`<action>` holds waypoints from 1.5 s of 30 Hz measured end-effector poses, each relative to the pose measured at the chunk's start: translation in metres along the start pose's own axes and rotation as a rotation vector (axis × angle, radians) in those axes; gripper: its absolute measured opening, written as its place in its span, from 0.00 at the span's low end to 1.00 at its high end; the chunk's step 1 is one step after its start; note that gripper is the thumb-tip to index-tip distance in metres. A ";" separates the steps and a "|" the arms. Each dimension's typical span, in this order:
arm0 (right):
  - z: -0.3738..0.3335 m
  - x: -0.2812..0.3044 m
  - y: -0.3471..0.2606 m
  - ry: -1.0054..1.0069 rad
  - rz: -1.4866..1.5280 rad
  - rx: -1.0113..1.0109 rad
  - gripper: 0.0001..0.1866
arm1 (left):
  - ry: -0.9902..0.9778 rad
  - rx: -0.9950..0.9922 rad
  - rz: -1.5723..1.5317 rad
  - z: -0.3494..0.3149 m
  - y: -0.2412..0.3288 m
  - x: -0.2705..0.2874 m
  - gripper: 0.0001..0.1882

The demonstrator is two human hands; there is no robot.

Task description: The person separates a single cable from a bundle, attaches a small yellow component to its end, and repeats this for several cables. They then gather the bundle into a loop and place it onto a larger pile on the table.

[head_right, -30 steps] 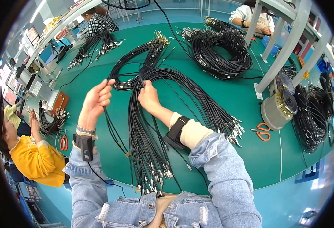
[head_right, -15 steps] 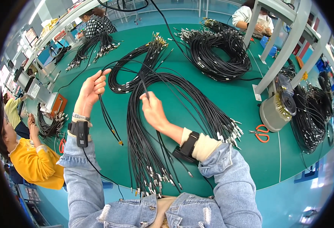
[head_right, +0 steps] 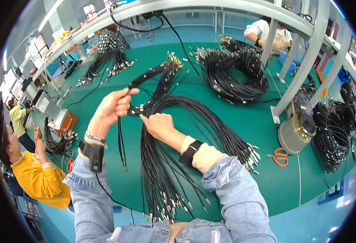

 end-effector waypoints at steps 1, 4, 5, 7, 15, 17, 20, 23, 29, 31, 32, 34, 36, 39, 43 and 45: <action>0.003 0.006 0.000 -0.048 -0.064 0.033 0.17 | 0.000 -0.020 0.009 -0.002 0.001 0.004 0.15; 0.008 0.020 -0.004 0.064 -0.134 0.181 0.17 | 0.064 0.001 0.082 -0.005 0.000 0.019 0.15; 0.005 0.021 -0.006 0.200 -0.131 0.281 0.18 | 0.054 -0.001 0.089 -0.005 0.000 0.019 0.15; 0.013 0.024 -0.002 0.340 -0.125 0.398 0.19 | 0.047 0.001 0.098 -0.006 0.003 0.016 0.15; 0.042 -0.019 -0.011 0.516 -0.397 0.995 0.19 | 0.022 0.069 0.136 0.000 -0.012 -0.005 0.14; 0.072 -0.021 -0.003 0.394 -0.205 0.728 0.16 | 0.033 0.066 0.146 -0.001 -0.014 -0.011 0.14; 0.089 -0.039 -0.001 0.200 -0.333 0.568 0.13 | 0.035 0.081 0.162 -0.006 -0.015 -0.020 0.14; 0.089 -0.068 0.007 -0.072 -0.767 0.492 0.12 | 0.071 0.012 0.337 -0.007 0.005 -0.022 0.14; 0.056 -0.040 -0.001 0.461 -0.726 0.735 0.07 | 0.390 -0.819 1.569 -0.001 0.086 0.015 0.14; 0.042 -0.031 0.000 0.587 -0.716 0.823 0.08 | 0.431 -0.819 1.523 0.005 0.088 0.019 0.14; 0.039 -0.029 -0.001 0.601 -0.703 0.794 0.08 | 0.424 -0.819 1.519 0.009 0.087 0.017 0.14; 0.033 -0.025 -0.004 0.630 -0.675 0.737 0.10 | 0.435 -0.775 1.387 0.021 0.089 0.018 0.14; 0.033 -0.027 -0.016 0.503 -0.729 0.658 0.12 | 0.446 -0.748 1.320 0.029 0.088 0.019 0.14; 0.035 -0.036 -0.020 0.258 -0.827 0.490 0.14 | 0.512 -0.743 1.364 0.037 0.091 0.015 0.13; 0.028 -0.030 -0.027 0.370 -0.890 0.448 0.16 | 0.451 -0.572 0.948 0.053 0.085 0.026 0.14; 0.035 -0.036 -0.017 0.261 -0.964 0.419 0.15 | 0.443 -0.609 0.938 0.055 0.097 0.016 0.14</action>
Point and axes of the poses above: each hand's wrist, its own z-axis towards the middle knuckle, its own x-axis out of the back of the hand, y = z × x, the point moved 8 cm from there along z, towards the middle knuckle, and after that the axes turned 5 degrees about -x, right-handed, at the moved point
